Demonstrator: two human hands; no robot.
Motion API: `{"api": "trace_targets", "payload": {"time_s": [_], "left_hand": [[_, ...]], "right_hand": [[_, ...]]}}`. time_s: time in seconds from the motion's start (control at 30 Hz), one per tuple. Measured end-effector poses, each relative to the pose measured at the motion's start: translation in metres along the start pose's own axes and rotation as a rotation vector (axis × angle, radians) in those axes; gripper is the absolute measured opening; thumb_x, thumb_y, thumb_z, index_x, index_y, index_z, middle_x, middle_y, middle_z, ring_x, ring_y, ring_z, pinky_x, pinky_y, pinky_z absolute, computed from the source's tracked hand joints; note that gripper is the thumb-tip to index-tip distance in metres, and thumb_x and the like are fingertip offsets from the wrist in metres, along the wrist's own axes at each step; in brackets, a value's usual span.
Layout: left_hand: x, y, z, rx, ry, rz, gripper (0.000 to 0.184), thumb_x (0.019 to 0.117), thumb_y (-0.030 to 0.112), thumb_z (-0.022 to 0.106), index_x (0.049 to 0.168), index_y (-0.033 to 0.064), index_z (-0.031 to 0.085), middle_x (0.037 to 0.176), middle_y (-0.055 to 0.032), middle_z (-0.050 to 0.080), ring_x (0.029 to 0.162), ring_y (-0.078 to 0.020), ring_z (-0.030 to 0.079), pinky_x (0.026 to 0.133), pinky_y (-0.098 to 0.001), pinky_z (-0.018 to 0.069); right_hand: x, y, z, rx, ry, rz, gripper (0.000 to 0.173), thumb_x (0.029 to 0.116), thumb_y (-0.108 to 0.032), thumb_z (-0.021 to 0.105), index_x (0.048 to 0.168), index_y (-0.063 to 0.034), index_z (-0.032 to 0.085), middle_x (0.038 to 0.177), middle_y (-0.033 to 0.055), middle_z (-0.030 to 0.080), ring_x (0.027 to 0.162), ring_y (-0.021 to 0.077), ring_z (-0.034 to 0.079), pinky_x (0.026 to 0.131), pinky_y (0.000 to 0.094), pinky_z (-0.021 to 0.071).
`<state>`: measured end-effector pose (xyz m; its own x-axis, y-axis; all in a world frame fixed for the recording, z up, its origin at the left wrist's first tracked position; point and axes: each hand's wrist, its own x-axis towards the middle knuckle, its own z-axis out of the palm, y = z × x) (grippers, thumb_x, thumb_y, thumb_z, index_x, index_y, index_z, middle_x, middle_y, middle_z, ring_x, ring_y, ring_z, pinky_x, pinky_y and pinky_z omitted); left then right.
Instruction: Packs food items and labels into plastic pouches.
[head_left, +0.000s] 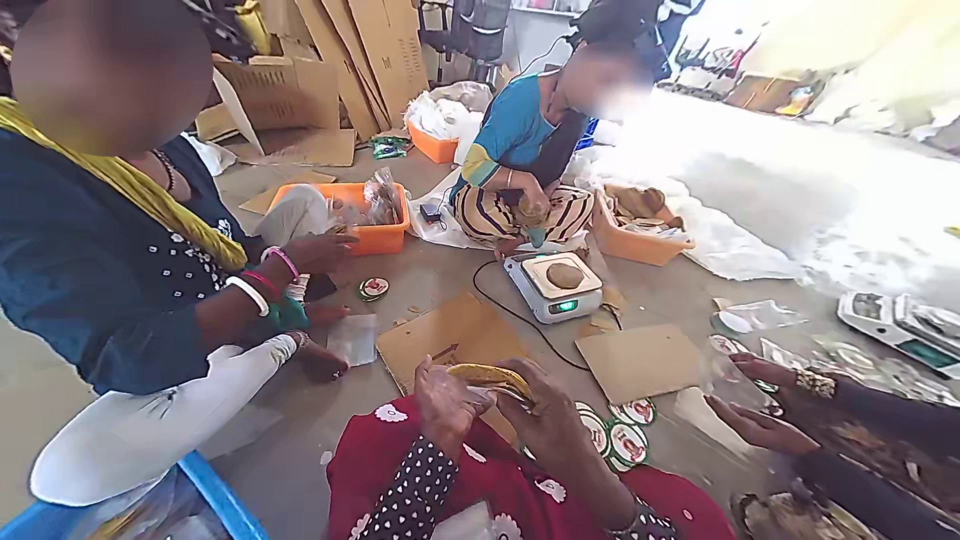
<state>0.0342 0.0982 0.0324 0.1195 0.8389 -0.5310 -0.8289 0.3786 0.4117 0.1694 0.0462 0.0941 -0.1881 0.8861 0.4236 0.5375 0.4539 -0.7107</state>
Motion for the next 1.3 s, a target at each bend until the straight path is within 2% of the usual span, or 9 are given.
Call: {"api": "trace_targets", "payload": {"time_s": [0.17, 0.3, 0.53, 0.67, 0.8, 0.9, 1.03, 1.2, 1.3], "left_hand": [[-0.008, -0.011, 0.005, 0.024, -0.009, 0.029, 0.057, 0.1041, 0.055, 0.025, 0.129, 0.0095, 0.049, 0.114, -0.0192, 0.063, 0.099, -0.0361, 0.066, 0.074, -0.0589, 0.0555], [-0.009, -0.019, 0.015, -0.035, 0.071, 0.059, 0.048, 0.1017, 0.054, 0.036, 0.11, 0.0103, 0.055, 0.094, -0.0134, 0.065, 0.086, -0.0291, 0.066, 0.071, -0.055, 0.0551], [-0.027, -0.022, 0.025, 0.12, 0.011, -0.012, 0.058, 0.1012, 0.058, 0.039, 0.137, 0.0132, 0.048, 0.121, -0.0232, 0.062, 0.102, -0.0424, 0.065, 0.075, -0.064, 0.0541], [-0.057, -0.028, 0.036, 0.303, -0.083, 0.068, 0.054, 0.105, 0.048, 0.044, 0.149, 0.0163, 0.039, 0.127, -0.0233, 0.06, 0.102, -0.0421, 0.067, 0.074, -0.0617, 0.0579], [-0.086, -0.05, 0.052, 0.48, -0.158, 0.09, 0.05, 0.1071, 0.033, 0.045, 0.152, 0.0124, 0.033, 0.127, -0.0222, 0.058, 0.094, -0.0374, 0.069, 0.07, -0.0544, 0.0607], [-0.101, -0.072, 0.06, 0.522, -0.278, 0.043, 0.064, 0.1004, 0.019, 0.054, 0.155, 0.0121, 0.022, 0.135, -0.0238, 0.051, 0.096, -0.0403, 0.068, 0.068, -0.0552, 0.0617], [-0.106, -0.107, 0.067, 0.461, -0.371, 0.093, 0.068, 0.1, 0.025, 0.052, 0.156, 0.0158, 0.015, 0.128, -0.0177, 0.056, 0.102, -0.0338, 0.067, 0.077, -0.0532, 0.0605], [-0.106, -0.182, 0.054, 0.558, -0.455, -0.029, 0.036, 0.0989, 0.016, 0.06, 0.13, 0.0015, 0.052, 0.108, -0.0104, 0.07, 0.094, -0.0209, 0.071, 0.082, -0.0414, 0.062], [-0.116, -0.214, 0.061, 0.611, -0.371, -0.022, 0.025, 0.0947, 0.0, 0.065, 0.119, -0.0036, 0.06, 0.101, -0.0118, 0.073, 0.088, -0.0183, 0.072, 0.08, -0.035, 0.062]], "right_hand": [[-0.013, -0.002, -0.012, -0.003, -0.09, 0.039, 0.026, 0.0934, -0.008, 0.059, 0.119, -0.0038, 0.063, 0.107, 0.0068, 0.068, 0.098, 0.0103, 0.066, 0.084, 0.0273, 0.0567], [-0.023, -0.003, -0.023, 0.052, -0.114, 0.143, 0.025, 0.0935, -0.009, 0.064, 0.118, -0.0048, 0.065, 0.1, 0.0049, 0.071, 0.091, 0.0087, 0.069, 0.08, 0.0267, 0.0575], [-0.048, 0.01, -0.028, -0.138, 0.098, 0.172, 0.022, 0.0911, -0.008, 0.068, 0.113, -0.0102, 0.071, 0.113, 0.0088, 0.07, 0.102, 0.017, 0.069, 0.085, 0.0353, 0.0594], [-0.07, 0.041, -0.049, 0.112, 0.143, 0.105, 0.018, 0.0885, -0.012, 0.073, 0.104, -0.0039, 0.068, 0.146, 0.0176, 0.055, 0.132, 0.0214, 0.056, 0.105, 0.0367, 0.0507], [-0.105, 0.055, -0.068, 0.344, 0.344, 0.197, 0.032, 0.089, -0.007, 0.073, 0.117, 0.0009, 0.059, 0.103, -0.0006, 0.073, 0.094, 0.0037, 0.071, 0.083, 0.0241, 0.0609], [-0.134, 0.063, -0.084, 0.574, 0.61, 0.286, 0.042, 0.0909, -0.005, 0.07, 0.128, 0.0067, 0.056, 0.107, 0.0068, 0.074, 0.098, 0.0125, 0.072, 0.089, 0.0309, 0.0611], [-0.175, 0.053, -0.111, 0.983, 0.949, 0.516, 0.029, 0.0932, 0.003, 0.062, 0.122, 0.0057, 0.057, 0.1, 0.0147, 0.073, 0.089, 0.0199, 0.073, 0.083, 0.0377, 0.0627], [-0.219, 0.042, -0.117, 1.12, 1.116, 0.673, 0.021, 0.0964, 0.002, 0.057, 0.117, 0.0041, 0.059, 0.096, 0.0148, 0.074, 0.084, 0.0208, 0.075, 0.076, 0.0377, 0.0643], [-0.236, 0.036, -0.107, 1.108, 1.125, 0.787, 0.026, 0.0992, 0.001, 0.057, 0.125, 0.0047, 0.054, 0.1, 0.0168, 0.072, 0.085, 0.0231, 0.074, 0.076, 0.0383, 0.0641]]}}
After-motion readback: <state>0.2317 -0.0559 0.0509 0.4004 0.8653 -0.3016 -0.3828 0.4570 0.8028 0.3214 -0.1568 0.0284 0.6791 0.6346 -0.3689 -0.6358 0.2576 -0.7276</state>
